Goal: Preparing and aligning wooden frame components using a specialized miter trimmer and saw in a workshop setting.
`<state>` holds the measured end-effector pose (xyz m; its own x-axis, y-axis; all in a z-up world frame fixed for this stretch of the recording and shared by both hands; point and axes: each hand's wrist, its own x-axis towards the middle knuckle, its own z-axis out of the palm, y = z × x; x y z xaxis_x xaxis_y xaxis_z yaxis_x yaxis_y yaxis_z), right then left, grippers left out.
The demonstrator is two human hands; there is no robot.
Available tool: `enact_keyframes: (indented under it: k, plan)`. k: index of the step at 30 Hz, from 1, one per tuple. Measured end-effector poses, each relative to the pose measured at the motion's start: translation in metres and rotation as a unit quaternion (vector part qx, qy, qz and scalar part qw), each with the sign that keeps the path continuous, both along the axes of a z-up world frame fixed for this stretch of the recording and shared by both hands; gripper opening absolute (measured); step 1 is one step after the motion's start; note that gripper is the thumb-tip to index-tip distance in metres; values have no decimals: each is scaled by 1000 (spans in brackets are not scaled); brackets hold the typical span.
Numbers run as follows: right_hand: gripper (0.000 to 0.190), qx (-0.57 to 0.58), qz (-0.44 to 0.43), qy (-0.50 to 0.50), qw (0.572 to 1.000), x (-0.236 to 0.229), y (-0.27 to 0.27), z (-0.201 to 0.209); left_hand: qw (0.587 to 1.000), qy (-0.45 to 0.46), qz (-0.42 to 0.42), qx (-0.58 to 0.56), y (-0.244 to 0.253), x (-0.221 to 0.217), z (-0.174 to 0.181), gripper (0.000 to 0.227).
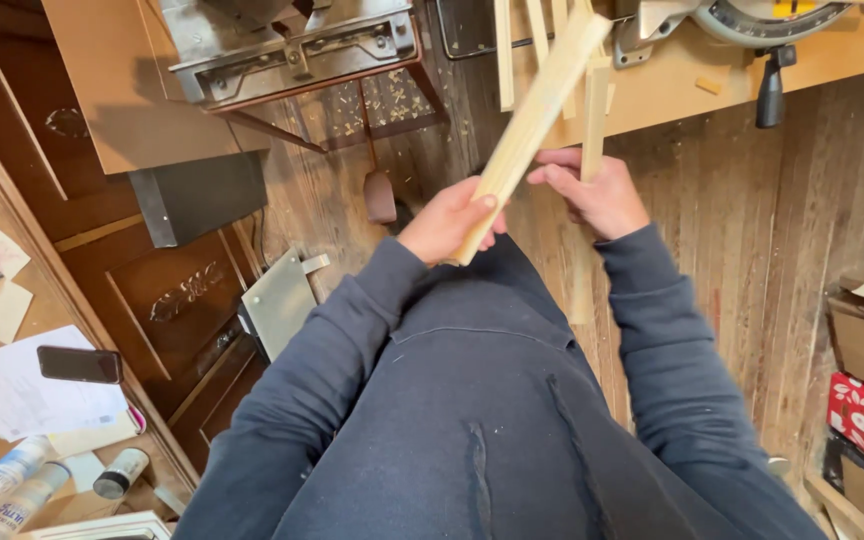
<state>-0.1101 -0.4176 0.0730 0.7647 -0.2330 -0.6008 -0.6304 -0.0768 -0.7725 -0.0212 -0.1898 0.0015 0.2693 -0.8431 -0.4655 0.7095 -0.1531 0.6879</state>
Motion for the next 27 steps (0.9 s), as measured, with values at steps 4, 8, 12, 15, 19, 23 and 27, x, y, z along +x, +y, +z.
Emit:
enact_keyframes:
  k: [4, 8, 12, 15, 19, 23, 27]
  plan:
    - [21, 65, -150, -43, 986, -1, -20, -28, 997, -78, -15, -5, -45, -6, 6, 30]
    - [15, 90, -286, -59, 952, -5, -66, -37, 991, -24, 118, 63, -68, 2, -39, 32]
    - [16, 80, -315, -66, 943, -18, -113, -42, 967, -53, 186, 163, -82, 37, -110, 30]
    - [17, 73, -289, -50, 953, -21, -131, -48, 952, 22, 259, 162, -101, 66, -168, 26]
    - [17, 35, -263, -3, 964, -28, -138, -57, 954, 8, 255, 157, -125, 91, -201, 23]
    - [18, 39, -254, 13, 966, -31, -138, -64, 953, -11, 210, 217, -138, 104, -213, 31]
    - [19, 35, -227, 28, 973, -26, -138, -64, 927, -116, 173, 312, -139, 107, -187, 32]
